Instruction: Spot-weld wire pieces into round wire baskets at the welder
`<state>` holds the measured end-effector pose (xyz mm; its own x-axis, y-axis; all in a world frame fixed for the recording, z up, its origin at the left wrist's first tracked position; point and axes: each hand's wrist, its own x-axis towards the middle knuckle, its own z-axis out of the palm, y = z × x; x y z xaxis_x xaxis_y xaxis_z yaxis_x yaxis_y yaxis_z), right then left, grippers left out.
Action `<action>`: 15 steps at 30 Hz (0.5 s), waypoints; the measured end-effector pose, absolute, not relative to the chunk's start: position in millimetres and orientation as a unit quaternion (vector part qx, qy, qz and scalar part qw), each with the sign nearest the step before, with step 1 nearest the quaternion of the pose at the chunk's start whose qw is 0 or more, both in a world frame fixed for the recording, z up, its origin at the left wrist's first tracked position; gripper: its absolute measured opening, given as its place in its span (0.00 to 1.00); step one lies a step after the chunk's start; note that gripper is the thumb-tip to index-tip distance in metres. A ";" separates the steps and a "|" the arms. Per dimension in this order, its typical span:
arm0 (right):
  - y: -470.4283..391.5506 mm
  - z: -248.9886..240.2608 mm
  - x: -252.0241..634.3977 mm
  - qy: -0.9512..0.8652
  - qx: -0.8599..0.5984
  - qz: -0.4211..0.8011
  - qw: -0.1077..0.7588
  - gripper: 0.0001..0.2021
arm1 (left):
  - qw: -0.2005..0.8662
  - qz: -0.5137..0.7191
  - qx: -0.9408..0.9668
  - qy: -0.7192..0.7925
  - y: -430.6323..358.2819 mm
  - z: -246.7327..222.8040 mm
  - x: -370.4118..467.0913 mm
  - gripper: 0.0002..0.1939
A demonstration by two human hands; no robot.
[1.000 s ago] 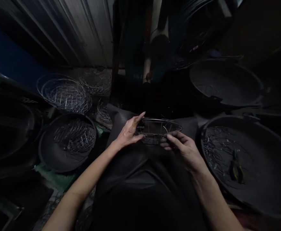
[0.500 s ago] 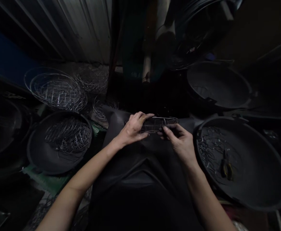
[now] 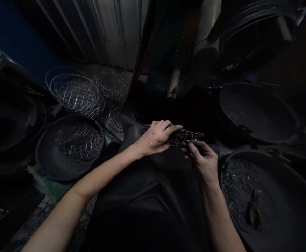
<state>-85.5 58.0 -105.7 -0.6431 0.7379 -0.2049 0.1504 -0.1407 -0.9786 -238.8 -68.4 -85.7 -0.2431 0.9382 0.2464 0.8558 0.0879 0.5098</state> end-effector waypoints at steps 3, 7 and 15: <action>60.9 -109.9 -86.6 -0.607 -0.361 0.670 0.229 0.13 | 0.070 0.268 0.619 0.735 -64.9 -83.3 -238.5 0.30; 64.1 -112.1 -86.8 -0.601 -0.358 0.673 0.242 0.13 | 0.058 0.258 0.627 0.733 -59.5 -83.8 -237.7 0.30; 61.4 -111.1 -92.0 -0.664 -0.341 0.601 0.284 0.10 | 0.017 0.293 0.625 0.723 -55.9 -98.4 -240.1 0.31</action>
